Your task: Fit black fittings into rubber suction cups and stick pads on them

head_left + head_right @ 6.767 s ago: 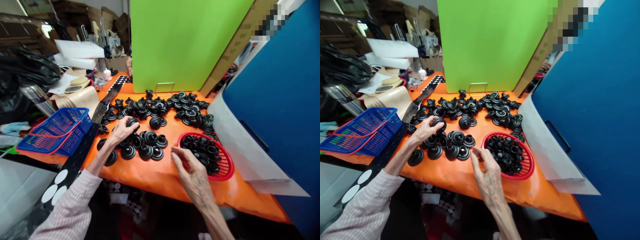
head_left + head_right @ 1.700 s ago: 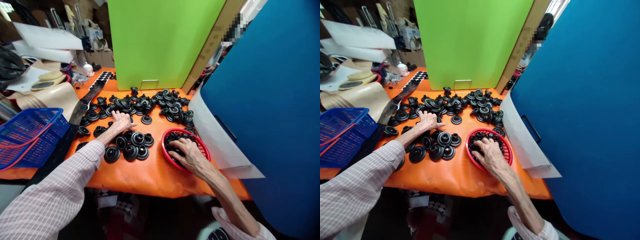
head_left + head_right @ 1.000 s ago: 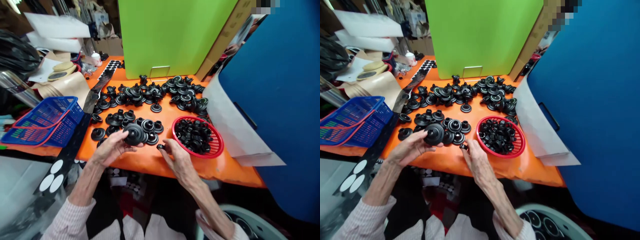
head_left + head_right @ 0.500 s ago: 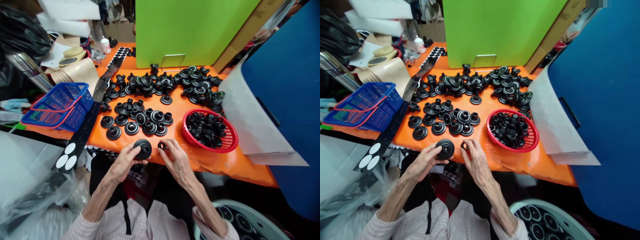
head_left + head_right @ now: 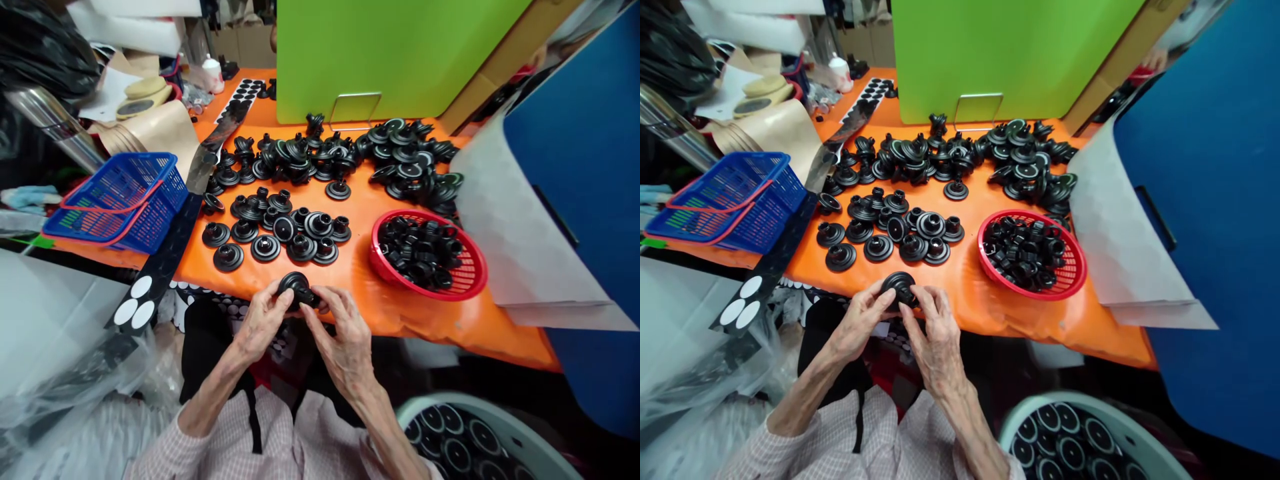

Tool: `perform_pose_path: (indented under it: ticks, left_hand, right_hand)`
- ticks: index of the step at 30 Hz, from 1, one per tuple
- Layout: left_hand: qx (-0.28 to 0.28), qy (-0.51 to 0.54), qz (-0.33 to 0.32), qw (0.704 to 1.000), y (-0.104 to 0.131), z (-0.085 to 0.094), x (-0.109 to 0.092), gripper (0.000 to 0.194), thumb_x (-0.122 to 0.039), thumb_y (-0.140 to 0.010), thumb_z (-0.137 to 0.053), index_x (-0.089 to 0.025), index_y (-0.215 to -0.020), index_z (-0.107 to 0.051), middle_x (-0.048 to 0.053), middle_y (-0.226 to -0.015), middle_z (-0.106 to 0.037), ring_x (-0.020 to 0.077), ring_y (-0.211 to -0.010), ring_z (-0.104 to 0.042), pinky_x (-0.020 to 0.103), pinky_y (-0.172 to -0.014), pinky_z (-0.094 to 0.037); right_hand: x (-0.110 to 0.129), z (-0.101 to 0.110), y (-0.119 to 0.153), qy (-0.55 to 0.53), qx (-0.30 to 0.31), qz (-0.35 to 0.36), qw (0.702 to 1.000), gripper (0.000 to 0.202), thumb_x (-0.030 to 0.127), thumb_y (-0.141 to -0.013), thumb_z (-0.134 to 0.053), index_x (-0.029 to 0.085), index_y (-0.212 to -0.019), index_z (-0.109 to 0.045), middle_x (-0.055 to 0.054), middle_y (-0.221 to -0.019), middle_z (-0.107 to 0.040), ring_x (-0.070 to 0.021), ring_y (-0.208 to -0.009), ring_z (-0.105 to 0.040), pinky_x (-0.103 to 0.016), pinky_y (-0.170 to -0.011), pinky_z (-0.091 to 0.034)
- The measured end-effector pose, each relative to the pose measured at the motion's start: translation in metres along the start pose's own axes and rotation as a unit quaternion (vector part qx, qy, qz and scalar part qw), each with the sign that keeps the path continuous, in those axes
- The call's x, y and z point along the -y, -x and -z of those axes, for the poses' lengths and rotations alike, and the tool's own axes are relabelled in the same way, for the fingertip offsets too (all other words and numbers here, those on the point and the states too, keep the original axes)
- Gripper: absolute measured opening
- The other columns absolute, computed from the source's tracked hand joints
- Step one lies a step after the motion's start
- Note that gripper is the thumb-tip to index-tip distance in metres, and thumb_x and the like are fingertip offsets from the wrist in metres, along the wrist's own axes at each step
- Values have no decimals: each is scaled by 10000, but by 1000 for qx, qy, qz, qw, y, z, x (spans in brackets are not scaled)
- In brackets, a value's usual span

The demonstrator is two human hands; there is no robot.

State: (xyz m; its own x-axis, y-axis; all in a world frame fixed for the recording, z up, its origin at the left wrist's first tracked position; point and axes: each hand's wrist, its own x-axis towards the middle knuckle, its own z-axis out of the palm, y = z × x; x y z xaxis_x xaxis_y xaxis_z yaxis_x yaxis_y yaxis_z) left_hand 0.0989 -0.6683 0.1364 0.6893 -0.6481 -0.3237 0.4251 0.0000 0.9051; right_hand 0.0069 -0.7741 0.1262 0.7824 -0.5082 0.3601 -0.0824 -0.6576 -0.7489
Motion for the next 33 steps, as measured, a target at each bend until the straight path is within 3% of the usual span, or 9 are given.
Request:
perform_pose_path:
  ticks: [5,9,13,17,23,28,33]
  left_hand:
    - [18,-12,0,1000,0,1,-1,319,-374,-850,-609,-170,-1089,-666,78,-1139,-678,234,-1041,-640,325,-883,-536]
    - [30,-2,-8,1000,1,0,-4,370,-334,-797,-696,-153,-1116,-641,92,-1154,-673,235,-1118,-606,319,-980,-473]
    - [49,54,16,997,2,-3,-10,430,-324,-781,-717,-156,-1161,-609,119,-1185,-661,248,-1080,-632,344,-920,-515]
    - [67,57,-10,996,3,-5,-14,422,-293,-771,-731,-157,-1150,-605,107,-1171,-669,234,-1097,-625,326,-950,-500]
    - [51,4,-77,996,6,-1,-10,364,-296,-820,-683,-151,-1144,-602,88,-1116,-687,202,-1052,-641,277,-934,-497]
    - [47,6,-101,994,2,-1,-16,395,-308,-783,-722,-182,-1137,-599,75,-1162,-681,195,-1080,-635,257,-940,-491]
    - [47,-7,-101,994,2,-4,-15,409,-338,-772,-727,-179,-1128,-602,80,-1143,-690,212,-1069,-644,265,-920,-504]
  right_hand:
    - [1,-3,2,4,12,-9,1000,244,255,-909,-554,257,-1150,-590,-65,-1005,-593,-186,-873,-644,-327,-760,-582]
    - [3,1,4,-41,39,-14,998,332,242,-916,-517,272,-1245,-556,-78,-1109,-589,-191,-963,-638,-341,-828,-566]
    - [4,6,2,-118,36,-161,979,485,439,-889,-547,241,-1326,-482,-104,-1208,-591,-234,-1054,-610,-428,-908,-526]
    - [6,6,-4,-238,94,-259,931,452,555,-849,-547,210,-1138,-586,-82,-1104,-658,-233,-1011,-624,-399,-908,-508]
    - [13,3,-8,-260,71,-260,927,365,531,-812,-607,216,-994,-585,-56,-1012,-673,-220,-987,-613,-337,-870,-494]
    - [17,4,-16,-371,96,-227,895,364,503,-838,-590,241,-1091,-568,-26,-1085,-664,-184,-1009,-623,-305,-892,-501]
    - [21,0,-14,-410,38,-253,876,309,480,-817,-637,229,-986,-571,-6,-988,-673,-154,-930,-634,-263,-835,-515]
